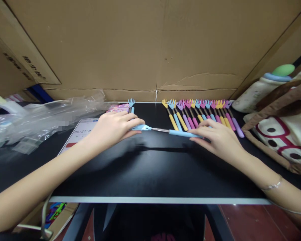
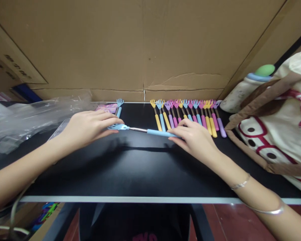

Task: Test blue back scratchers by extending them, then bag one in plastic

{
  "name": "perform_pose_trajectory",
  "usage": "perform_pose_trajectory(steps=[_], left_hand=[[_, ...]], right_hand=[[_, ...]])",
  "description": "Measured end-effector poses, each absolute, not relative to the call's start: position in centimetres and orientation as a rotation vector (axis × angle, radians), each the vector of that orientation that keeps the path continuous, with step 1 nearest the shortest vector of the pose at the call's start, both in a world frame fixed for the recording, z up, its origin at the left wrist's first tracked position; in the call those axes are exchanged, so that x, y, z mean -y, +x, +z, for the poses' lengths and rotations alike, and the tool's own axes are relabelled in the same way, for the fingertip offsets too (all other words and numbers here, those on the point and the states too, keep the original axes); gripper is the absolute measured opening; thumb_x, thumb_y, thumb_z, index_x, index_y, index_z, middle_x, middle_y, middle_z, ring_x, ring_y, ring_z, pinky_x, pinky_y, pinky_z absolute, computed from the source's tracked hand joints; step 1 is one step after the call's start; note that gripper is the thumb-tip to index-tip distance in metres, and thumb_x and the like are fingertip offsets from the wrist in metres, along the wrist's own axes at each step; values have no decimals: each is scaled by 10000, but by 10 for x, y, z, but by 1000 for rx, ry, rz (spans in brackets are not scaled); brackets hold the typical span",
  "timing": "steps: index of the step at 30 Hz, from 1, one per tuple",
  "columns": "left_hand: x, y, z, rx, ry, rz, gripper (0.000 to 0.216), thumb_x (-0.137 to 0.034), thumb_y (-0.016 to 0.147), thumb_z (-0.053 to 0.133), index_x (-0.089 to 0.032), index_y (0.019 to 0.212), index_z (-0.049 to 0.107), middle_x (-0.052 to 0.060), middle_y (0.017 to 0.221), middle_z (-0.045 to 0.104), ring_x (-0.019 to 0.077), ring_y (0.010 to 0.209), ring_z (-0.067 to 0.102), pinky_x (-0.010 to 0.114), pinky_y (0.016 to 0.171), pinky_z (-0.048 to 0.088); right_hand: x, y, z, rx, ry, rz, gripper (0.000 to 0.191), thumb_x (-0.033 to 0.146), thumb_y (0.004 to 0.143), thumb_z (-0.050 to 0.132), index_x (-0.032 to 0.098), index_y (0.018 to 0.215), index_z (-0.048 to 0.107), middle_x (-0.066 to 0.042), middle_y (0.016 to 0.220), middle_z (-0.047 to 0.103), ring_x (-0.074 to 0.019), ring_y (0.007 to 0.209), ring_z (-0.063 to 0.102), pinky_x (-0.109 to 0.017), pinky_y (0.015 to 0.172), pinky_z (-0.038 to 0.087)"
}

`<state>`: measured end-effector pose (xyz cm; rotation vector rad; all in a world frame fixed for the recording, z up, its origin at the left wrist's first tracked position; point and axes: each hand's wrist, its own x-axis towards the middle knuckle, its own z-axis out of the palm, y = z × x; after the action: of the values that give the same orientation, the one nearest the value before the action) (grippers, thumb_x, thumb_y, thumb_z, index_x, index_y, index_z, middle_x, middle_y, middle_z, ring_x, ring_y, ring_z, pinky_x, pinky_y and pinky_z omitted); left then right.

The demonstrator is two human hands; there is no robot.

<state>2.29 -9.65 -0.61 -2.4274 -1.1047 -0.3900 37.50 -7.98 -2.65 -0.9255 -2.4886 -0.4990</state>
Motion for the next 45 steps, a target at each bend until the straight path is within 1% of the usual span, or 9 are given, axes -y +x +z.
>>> perform_pose_trajectory(steps=[7,11,16,22,27,30,34,39,45], left_hand=[[80,22,0,1126,-2364,-441,373,-508,984,413,-267,1116,666,43,1121,704,199,938,677,261,670,448],[77,17,-5,1118,-2384,-450,424,-563,972,396,-269,1071,685,37,1059,726,203,925,681,266,663,430],[80,13,-11,1120,-2447,-424,416,-557,975,398,-268,1049,688,12,945,739,192,859,684,269,601,377],[83,10,-13,1155,-2512,-418,471,-590,976,353,-261,1055,682,11,961,736,195,864,681,270,615,360],[88,11,-13,1262,-2702,-374,507,-651,953,335,-295,1062,679,-18,943,737,186,851,671,257,651,359],[90,14,-9,1391,-2800,-317,481,-633,955,344,-304,1069,675,-26,917,733,187,827,662,262,682,359],[89,14,-6,1557,-2956,-351,404,-589,945,402,-312,1076,665,-49,955,729,176,857,653,258,757,382],[85,13,-14,1548,-3003,-476,381,-563,921,479,-293,1133,643,-23,1129,693,193,1000,631,266,847,407],[84,15,-17,1495,-2915,-639,340,-506,903,537,-276,1126,651,6,1131,676,199,1004,617,286,870,428]], right_hand=[[61,370,-9,2416,-928,-552,313,407,957,496,220,979,746,-70,764,627,-177,734,577,-267,571,415],[50,367,-13,2392,-896,-580,317,410,951,514,203,983,751,-76,771,637,-171,741,584,-263,578,422],[50,365,-23,2393,-841,-684,283,394,938,546,209,930,760,-69,745,651,-170,740,581,-264,575,412],[55,366,-28,2391,-823,-709,233,367,927,573,220,958,751,-50,721,673,-182,769,585,-269,574,415],[56,370,-32,2382,-848,-614,250,397,923,570,228,961,751,-58,754,680,-186,778,593,-277,584,426],[56,372,-33,2373,-857,-550,249,408,920,570,235,953,747,-56,748,679,-194,777,580,-285,588,424],[57,370,-31,2364,-865,-367,224,392,917,578,232,957,729,-50,738,672,-197,767,549,-298,635,433],[58,368,-29,2347,-921,-160,232,417,932,550,244,946,705,-32,712,670,-191,702,519,-323,647,375],[56,369,-35,2335,-1017,9,305,509,930,524,261,987,692,-7,697,680,-177,653,553,-358,722,317]])
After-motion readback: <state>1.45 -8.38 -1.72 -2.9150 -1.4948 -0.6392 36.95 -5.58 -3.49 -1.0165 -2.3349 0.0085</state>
